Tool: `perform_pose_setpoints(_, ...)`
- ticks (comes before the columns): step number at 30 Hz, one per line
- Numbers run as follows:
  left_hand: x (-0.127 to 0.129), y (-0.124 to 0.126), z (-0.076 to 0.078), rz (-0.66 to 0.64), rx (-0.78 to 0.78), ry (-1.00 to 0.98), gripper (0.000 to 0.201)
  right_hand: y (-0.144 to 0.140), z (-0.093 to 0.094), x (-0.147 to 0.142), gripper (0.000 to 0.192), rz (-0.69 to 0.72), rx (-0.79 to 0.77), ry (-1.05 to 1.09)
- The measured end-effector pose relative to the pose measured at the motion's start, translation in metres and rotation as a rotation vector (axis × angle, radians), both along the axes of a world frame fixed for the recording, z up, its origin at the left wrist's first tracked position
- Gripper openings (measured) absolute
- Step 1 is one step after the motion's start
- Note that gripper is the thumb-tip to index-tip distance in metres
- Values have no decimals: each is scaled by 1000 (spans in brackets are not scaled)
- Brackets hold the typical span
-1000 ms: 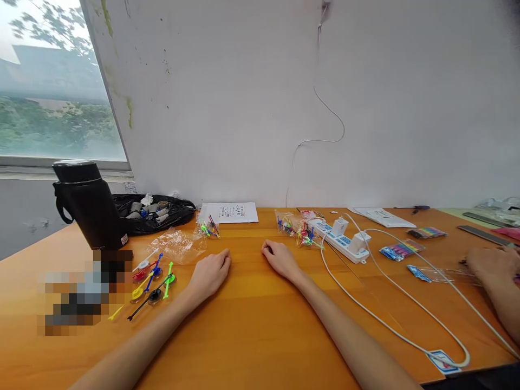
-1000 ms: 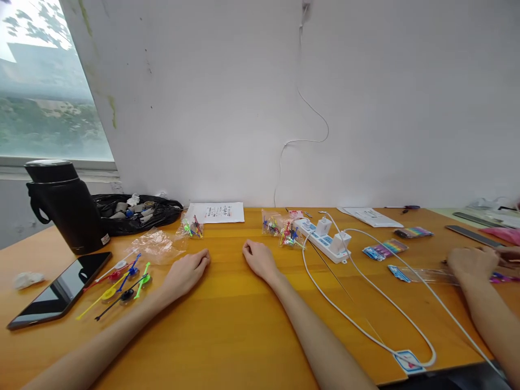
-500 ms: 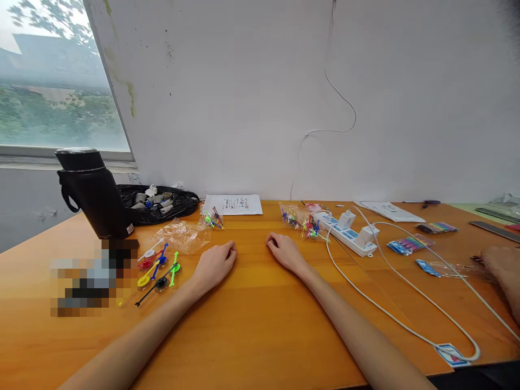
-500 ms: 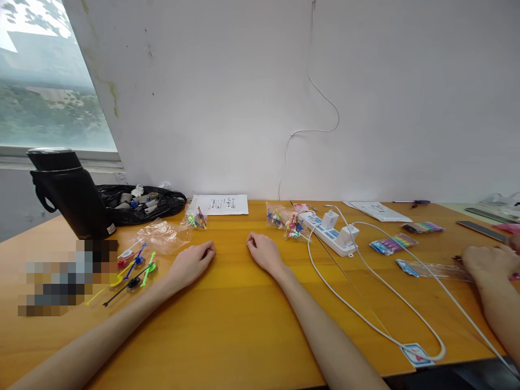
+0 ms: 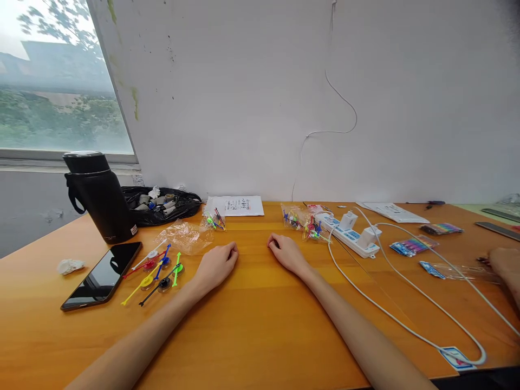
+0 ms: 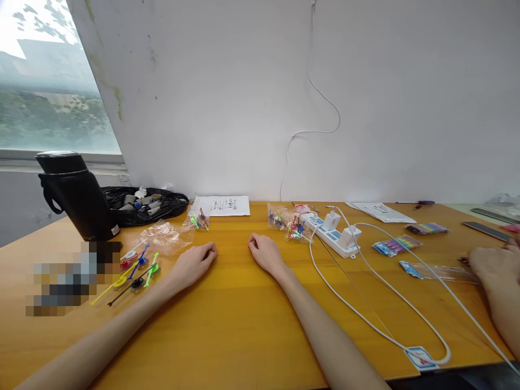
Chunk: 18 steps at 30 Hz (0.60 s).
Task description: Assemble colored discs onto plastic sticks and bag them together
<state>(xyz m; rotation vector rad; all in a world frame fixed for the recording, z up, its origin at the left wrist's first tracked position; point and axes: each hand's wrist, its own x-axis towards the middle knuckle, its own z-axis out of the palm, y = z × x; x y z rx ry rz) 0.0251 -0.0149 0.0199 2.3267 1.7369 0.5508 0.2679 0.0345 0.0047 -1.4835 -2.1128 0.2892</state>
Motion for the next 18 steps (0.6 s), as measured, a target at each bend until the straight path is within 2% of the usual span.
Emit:
perform_pose_setpoints(5, -1, 1, 0, 15, -22, -6, 24, 1, -1, 0, 17, 14, 6, 22)
perform_pose_setpoints(11, -1, 0, 6, -18, -4, -15, 22, -2, 0, -2, 23, 120, 6, 52)
perform_pose_setpoints(15, -13, 1, 14, -43, 180, 70, 21, -4, 0, -1, 28, 129, 32, 89)
perform_pose_setpoints(18, -29, 5, 20, 58, 351, 166, 20, -4, 1, -1, 32, 116, -1, 131)
